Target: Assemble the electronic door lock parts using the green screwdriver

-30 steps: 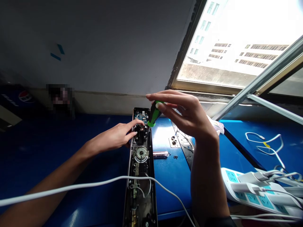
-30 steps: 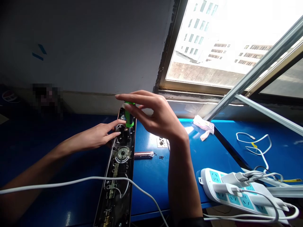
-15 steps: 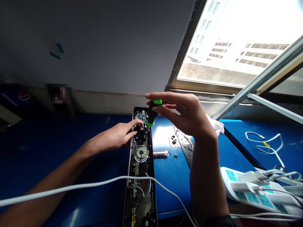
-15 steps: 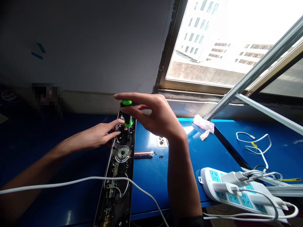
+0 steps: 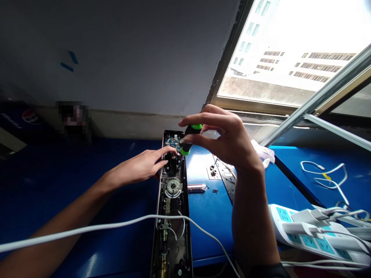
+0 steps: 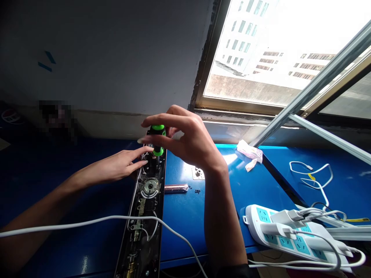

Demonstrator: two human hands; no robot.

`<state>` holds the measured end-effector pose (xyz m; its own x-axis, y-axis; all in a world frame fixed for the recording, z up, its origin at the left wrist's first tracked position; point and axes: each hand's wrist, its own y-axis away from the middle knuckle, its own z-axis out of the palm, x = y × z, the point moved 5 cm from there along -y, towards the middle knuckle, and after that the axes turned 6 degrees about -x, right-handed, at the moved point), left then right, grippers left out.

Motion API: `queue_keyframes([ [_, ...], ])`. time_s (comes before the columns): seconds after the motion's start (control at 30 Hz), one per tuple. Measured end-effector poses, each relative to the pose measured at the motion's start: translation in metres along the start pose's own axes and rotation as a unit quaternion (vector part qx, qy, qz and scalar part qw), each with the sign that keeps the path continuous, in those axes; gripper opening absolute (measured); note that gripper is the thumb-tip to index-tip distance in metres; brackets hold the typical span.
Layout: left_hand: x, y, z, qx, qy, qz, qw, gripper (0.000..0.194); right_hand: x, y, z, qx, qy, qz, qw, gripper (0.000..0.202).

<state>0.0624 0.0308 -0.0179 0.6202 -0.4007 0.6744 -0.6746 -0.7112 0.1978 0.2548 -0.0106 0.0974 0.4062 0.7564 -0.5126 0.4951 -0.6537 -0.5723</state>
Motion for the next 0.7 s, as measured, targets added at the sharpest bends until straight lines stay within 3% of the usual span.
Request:
queue_keyframes([
  [0.17, 0.0, 0.0, 0.002, -0.016, 0.036, -0.018, 0.999, 0.043, 0.0, 0.001, 0.004, -0.06, -0.069, 0.013, 0.996, 0.039],
  [0.37, 0.001, 0.0, 0.001, -0.01, 0.029, -0.013, 0.999, 0.041, -0.002, 0.001, -0.001, -0.002, 0.053, 0.001, 0.999, 0.027],
  [0.57, 0.001, 0.001, 0.004, -0.026, 0.073, -0.02, 0.997, 0.041, -0.003, 0.002, 0.01, -0.096, -0.093, 0.015, 0.991, 0.047],
  [0.7, -0.001, 0.001, 0.003, -0.022, 0.064, -0.023, 0.997, 0.042, -0.002, 0.0, 0.009, -0.046, -0.01, 0.015, 0.999, 0.032],
])
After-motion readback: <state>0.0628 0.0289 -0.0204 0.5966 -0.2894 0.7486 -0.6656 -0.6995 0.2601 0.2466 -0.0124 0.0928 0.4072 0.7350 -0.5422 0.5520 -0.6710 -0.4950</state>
